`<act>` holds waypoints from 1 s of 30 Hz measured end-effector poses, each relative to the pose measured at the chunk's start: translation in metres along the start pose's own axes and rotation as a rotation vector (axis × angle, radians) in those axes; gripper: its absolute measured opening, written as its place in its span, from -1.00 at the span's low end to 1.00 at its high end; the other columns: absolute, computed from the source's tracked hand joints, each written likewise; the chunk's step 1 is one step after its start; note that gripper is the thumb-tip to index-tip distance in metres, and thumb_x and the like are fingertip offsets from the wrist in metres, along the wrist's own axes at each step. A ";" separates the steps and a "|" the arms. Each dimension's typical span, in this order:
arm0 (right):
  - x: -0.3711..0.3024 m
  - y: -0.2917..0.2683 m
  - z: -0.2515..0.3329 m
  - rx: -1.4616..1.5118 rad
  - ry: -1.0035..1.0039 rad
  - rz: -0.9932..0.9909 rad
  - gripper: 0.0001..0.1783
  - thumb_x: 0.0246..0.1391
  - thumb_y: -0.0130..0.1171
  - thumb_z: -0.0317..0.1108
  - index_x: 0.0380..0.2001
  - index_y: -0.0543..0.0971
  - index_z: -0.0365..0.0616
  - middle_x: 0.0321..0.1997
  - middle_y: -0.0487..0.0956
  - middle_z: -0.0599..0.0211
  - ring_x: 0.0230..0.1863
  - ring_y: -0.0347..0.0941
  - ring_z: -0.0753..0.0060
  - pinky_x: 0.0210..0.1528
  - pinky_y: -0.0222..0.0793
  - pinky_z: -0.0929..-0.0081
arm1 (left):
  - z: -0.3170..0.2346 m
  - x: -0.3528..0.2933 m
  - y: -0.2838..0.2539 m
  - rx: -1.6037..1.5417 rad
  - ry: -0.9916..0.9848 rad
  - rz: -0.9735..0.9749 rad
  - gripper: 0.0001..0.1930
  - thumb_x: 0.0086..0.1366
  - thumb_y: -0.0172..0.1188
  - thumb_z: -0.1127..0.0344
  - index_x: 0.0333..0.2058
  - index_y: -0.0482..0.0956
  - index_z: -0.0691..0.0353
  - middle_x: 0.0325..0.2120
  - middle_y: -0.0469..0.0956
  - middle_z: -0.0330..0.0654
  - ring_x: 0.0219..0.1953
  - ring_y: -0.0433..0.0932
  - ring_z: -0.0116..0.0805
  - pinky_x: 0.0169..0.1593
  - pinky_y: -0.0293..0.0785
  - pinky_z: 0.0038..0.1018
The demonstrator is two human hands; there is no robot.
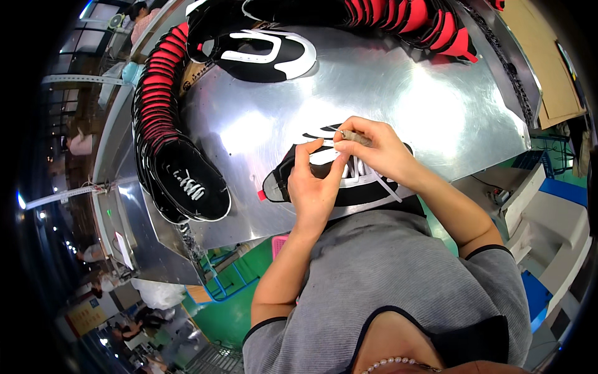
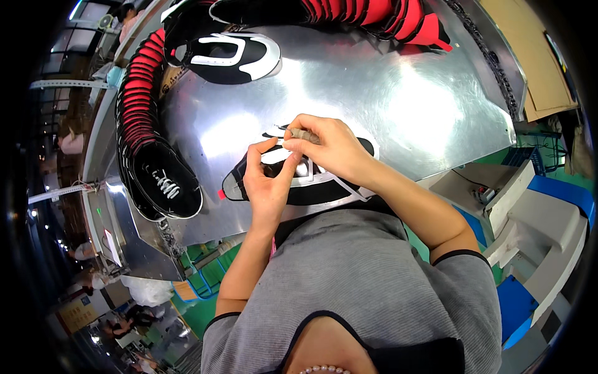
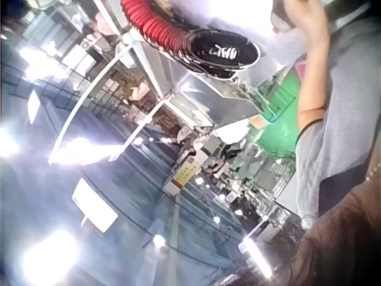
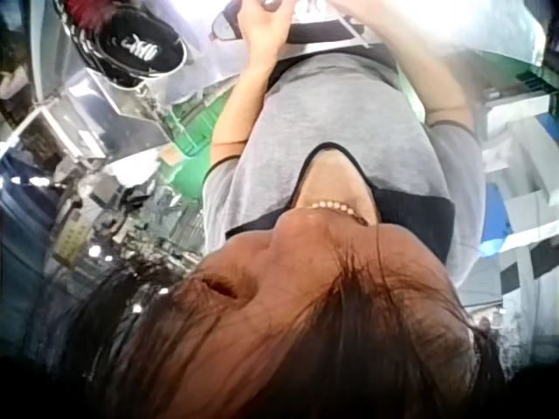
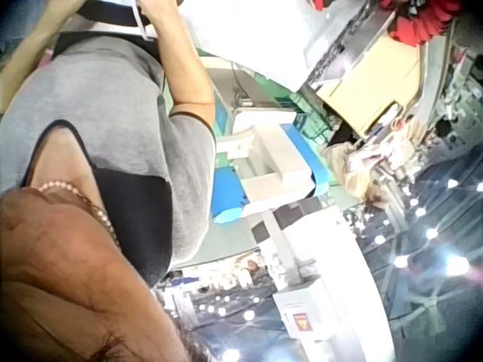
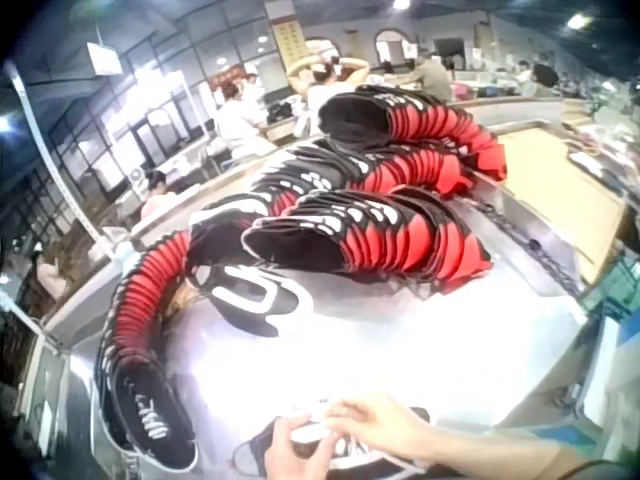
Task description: The person laces shoe uppers using a tool, places a stack of shoe uppers into a basket, unpacks bundles of laces from a plastic bag onto the table, and threads laces through shoe uppers.
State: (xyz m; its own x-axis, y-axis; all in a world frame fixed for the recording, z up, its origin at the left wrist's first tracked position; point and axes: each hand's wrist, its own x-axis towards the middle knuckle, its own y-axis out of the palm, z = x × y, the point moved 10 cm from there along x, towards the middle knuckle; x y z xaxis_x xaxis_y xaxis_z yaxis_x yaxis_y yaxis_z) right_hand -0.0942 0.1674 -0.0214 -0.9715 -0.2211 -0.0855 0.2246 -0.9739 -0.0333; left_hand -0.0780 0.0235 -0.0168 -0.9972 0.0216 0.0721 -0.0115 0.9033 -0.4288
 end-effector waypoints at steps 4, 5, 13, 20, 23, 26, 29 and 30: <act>-0.019 -0.017 0.021 -0.119 -0.107 -0.123 -0.75 0.15 0.15 -0.30 -0.19 0.46 -0.23 -0.40 0.59 0.23 -0.37 0.57 0.26 -0.31 0.40 0.42 | -0.001 -0.002 -0.001 -0.056 -0.002 0.007 -0.60 0.10 0.38 0.42 -0.11 0.45 0.33 -0.30 0.58 -0.09 -0.29 0.57 -0.34 -0.17 0.48 -0.47; -0.023 -0.020 0.020 -0.122 -0.097 -0.126 -0.75 0.15 0.15 -0.30 -0.19 0.46 -0.23 -0.40 0.59 0.23 -0.37 0.57 0.26 -0.31 0.40 0.42 | -0.002 -0.002 0.001 0.000 0.029 0.040 -0.61 0.13 0.35 0.50 -0.09 0.42 0.35 -0.25 0.53 -0.15 -0.21 0.53 -0.47 -0.11 0.48 -0.56; -0.029 -0.004 0.031 -0.529 -0.230 0.004 -0.86 0.14 0.16 -0.39 -0.32 0.45 -0.24 -0.49 0.54 0.19 -0.48 0.48 0.19 -0.41 0.35 0.37 | -0.008 -0.002 -0.001 0.075 0.019 0.052 -0.59 0.12 0.32 0.54 -0.06 0.40 0.34 -0.21 0.49 -0.16 -0.16 0.49 -0.46 -0.07 0.45 -0.53; -0.006 0.028 0.013 -0.832 -0.190 0.053 -0.76 0.09 0.12 -0.40 -0.25 0.29 -0.18 -0.53 0.55 0.15 -0.48 0.53 0.07 -0.49 0.38 0.21 | -0.040 -0.013 0.012 0.231 0.273 0.066 -0.55 0.05 0.20 0.49 -0.01 0.44 0.29 -0.18 0.57 -0.02 -0.31 0.48 -0.03 -0.17 0.33 -0.23; -0.008 0.024 0.025 -0.884 -0.275 -0.031 -0.77 0.09 0.14 -0.41 -0.22 0.36 -0.18 -0.51 0.55 0.18 -0.48 0.53 0.09 -0.45 0.39 0.25 | -0.004 -0.001 0.006 0.005 0.061 0.055 -0.53 0.06 0.16 0.54 0.02 0.41 0.30 -0.23 0.57 -0.09 -0.34 0.49 -0.25 -0.16 0.38 -0.36; -0.028 -0.016 0.047 -0.695 -0.252 -0.087 -0.83 0.12 0.18 -0.41 -0.21 0.49 -0.16 -0.46 0.58 0.21 -0.53 0.50 0.20 -0.44 0.38 0.36 | 0.004 0.005 0.005 -0.365 -0.134 0.103 -0.57 0.15 0.11 0.64 0.03 0.38 0.34 -0.25 0.54 -0.15 -0.26 0.52 -0.48 -0.18 0.44 -0.58; -0.047 -0.055 0.029 -0.525 0.075 -0.165 -0.81 0.08 0.25 -0.32 -0.28 0.52 -0.15 -0.48 0.60 0.25 -0.49 0.55 0.26 -0.44 0.38 0.40 | 0.012 0.013 0.002 -0.428 -0.208 0.051 -0.63 0.20 0.15 0.64 -0.01 0.39 0.35 -0.21 0.56 -0.12 -0.21 0.55 -0.49 -0.13 0.47 -0.58; -0.049 -0.059 0.031 -0.482 -0.005 -0.235 -0.80 0.04 0.29 -0.31 -0.31 0.53 -0.16 -0.54 0.57 0.28 -0.54 0.52 0.35 -0.46 0.35 0.47 | 0.007 0.014 0.005 -0.428 -0.244 0.072 -0.65 0.20 0.16 0.63 -0.03 0.40 0.34 -0.22 0.56 -0.12 -0.23 0.55 -0.50 -0.13 0.47 -0.59</act>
State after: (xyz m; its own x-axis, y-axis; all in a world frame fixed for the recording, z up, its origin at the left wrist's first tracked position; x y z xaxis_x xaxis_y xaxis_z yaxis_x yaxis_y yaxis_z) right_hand -0.0624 0.2340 0.0153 -0.9999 -0.0010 -0.0162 0.0090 -0.8632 -0.5048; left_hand -0.0927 0.0255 -0.0248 -0.9832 0.0360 -0.1787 0.0390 0.9991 -0.0135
